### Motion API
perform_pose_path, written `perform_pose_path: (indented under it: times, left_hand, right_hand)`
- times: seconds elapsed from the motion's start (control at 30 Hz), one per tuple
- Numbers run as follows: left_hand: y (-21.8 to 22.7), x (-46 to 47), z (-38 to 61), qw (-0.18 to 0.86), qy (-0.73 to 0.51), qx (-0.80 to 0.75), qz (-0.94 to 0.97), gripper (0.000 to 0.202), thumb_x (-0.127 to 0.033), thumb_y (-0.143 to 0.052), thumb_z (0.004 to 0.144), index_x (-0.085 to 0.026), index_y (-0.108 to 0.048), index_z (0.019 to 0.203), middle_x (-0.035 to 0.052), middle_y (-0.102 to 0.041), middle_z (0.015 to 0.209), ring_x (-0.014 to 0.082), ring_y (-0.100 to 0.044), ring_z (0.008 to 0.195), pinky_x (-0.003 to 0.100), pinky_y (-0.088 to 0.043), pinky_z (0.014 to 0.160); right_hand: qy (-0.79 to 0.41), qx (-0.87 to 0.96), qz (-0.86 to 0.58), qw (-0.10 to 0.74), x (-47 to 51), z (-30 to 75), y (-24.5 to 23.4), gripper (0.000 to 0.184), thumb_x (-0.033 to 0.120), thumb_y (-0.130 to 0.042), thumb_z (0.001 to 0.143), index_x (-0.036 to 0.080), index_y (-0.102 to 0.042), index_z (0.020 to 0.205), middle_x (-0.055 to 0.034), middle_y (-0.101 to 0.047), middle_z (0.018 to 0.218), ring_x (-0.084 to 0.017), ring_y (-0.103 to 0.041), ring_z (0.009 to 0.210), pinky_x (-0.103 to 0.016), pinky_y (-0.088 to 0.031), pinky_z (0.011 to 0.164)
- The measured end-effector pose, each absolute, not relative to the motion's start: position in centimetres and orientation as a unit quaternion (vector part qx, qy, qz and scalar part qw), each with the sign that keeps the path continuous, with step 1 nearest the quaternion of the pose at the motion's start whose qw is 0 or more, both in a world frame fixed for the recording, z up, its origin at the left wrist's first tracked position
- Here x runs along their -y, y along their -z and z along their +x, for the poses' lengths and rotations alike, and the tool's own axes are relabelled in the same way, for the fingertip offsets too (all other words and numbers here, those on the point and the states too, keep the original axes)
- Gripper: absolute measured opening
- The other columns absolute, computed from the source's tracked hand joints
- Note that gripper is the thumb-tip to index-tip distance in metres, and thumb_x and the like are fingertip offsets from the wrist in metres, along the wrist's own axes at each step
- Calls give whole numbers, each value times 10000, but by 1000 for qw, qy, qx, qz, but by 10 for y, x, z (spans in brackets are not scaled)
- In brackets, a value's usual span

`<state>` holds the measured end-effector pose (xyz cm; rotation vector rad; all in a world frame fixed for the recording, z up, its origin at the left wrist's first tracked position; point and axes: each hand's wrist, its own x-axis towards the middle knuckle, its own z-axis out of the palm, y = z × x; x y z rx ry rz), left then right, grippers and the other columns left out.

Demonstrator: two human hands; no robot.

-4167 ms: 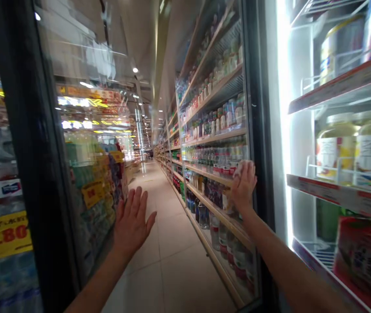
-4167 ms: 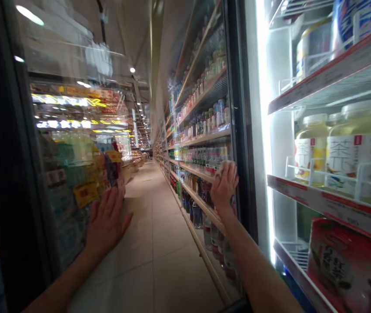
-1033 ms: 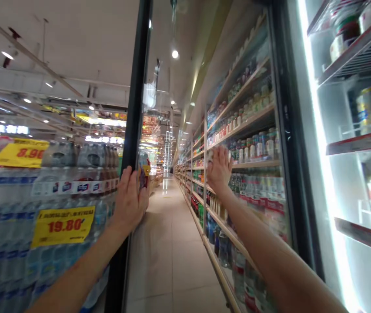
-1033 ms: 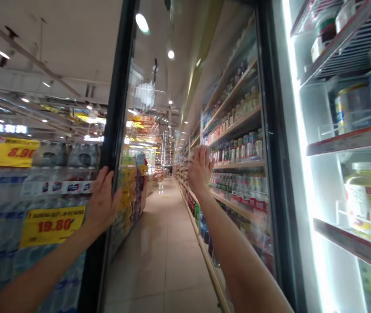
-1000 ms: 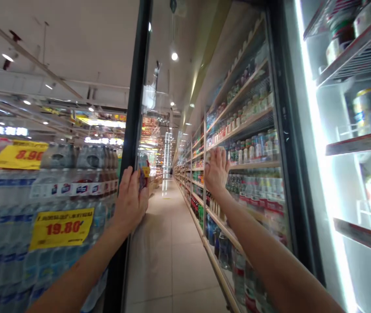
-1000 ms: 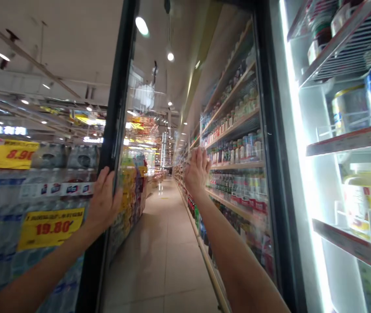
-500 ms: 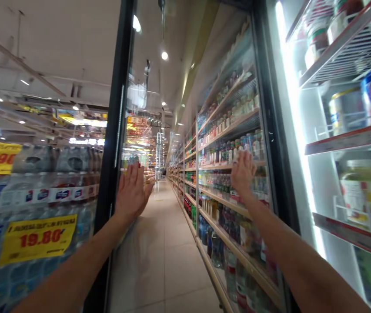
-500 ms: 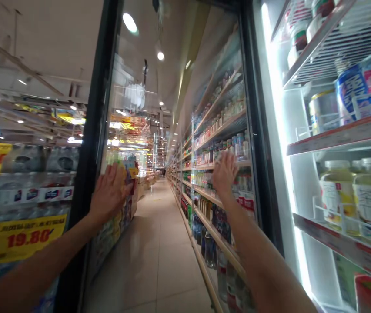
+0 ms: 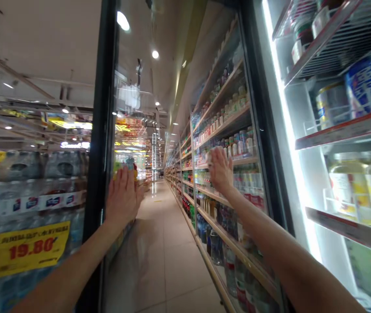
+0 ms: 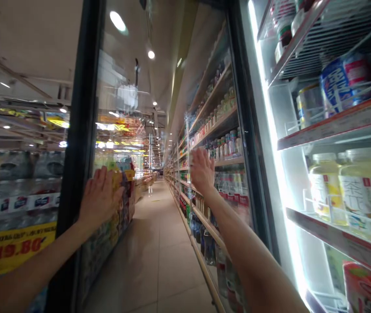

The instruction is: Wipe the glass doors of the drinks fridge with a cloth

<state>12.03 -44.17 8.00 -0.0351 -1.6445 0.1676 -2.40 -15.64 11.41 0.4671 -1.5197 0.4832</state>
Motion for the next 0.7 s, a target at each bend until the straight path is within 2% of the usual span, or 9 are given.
perform_pose_path:
  times: [0.1, 0.17, 0.23, 0.37, 0.43, 0.6, 0.7]
  left_hand:
    - [-80, 441, 119, 675, -76, 734, -8, 642, -437, -318, 890, -70, -262, 1415, 219, -243, 1481, 328, -179, 1394, 564, -213, 1089]
    - [-80, 441, 119, 674, -78, 734, -1, 649, -444, -308, 892, -53, -271, 1409, 225, -250, 1477, 326, -181, 1394, 552, -211, 1092]
    - [-80, 440, 119, 673, -80, 735, 7, 646, -444, -294, 895, -42, -288, 1401, 224, -256, 1475, 325, -186, 1392, 543, -211, 1094]
    - [-81, 440, 120, 670, -85, 738, 11, 639, -437, -280, 898, -18, -326, 1378, 231, -268, 1468, 322, -205, 1387, 521, -207, 1101]
    - [-81, 439, 121, 666, -86, 741, 16, 646, -443, -278, 898, -9, -330, 1374, 236, -267, 1467, 323, -207, 1387, 515, -212, 1100]
    - [-80, 440, 118, 660, -89, 745, 26, 655, -447, -284, 896, -16, -301, 1389, 226, -260, 1472, 319, -195, 1390, 508, -215, 1099]
    - [-79, 441, 116, 664, -89, 742, 21, 647, -440, -291, 900, -37, -271, 1406, 215, -248, 1480, 306, -176, 1398, 512, -205, 1102]
  right_hand:
    - [-347, 645, 67, 678, 120, -43, -120, 539, 283, -262, 905, 165, -279, 1431, -145, -319, 1476, -279, -231, 1386, -587, -226, 1063]
    - [-364, 635, 63, 678, 125, -43, -124, 547, 286, -261, 903, 141, -280, 1430, -162, -312, 1476, -291, -215, 1389, -594, -227, 1060]
    - [-315, 649, 133, 679, 152, -31, -124, 545, 275, -289, 896, 162, -290, 1429, -127, -306, 1488, -268, -186, 1401, -553, -213, 1088]
    - [-135, 663, 332, 657, 206, -2, -117, 538, 244, -362, 874, 220, -338, 1411, -36, -323, 1493, -201, -158, 1414, -446, -144, 1141]
    - [-117, 663, 353, 650, 206, 1, -117, 530, 243, -372, 872, 231, -356, 1402, -24, -330, 1491, -192, -172, 1411, -441, -122, 1147]
    - [-325, 663, 142, 659, 169, -15, -139, 544, 251, -298, 889, 172, -302, 1428, -92, -307, 1495, -265, -201, 1398, -540, -196, 1096]
    - [-318, 665, 151, 659, 187, -7, -147, 547, 246, -296, 891, 153, -300, 1429, -86, -286, 1505, -272, -179, 1405, -522, -205, 1100]
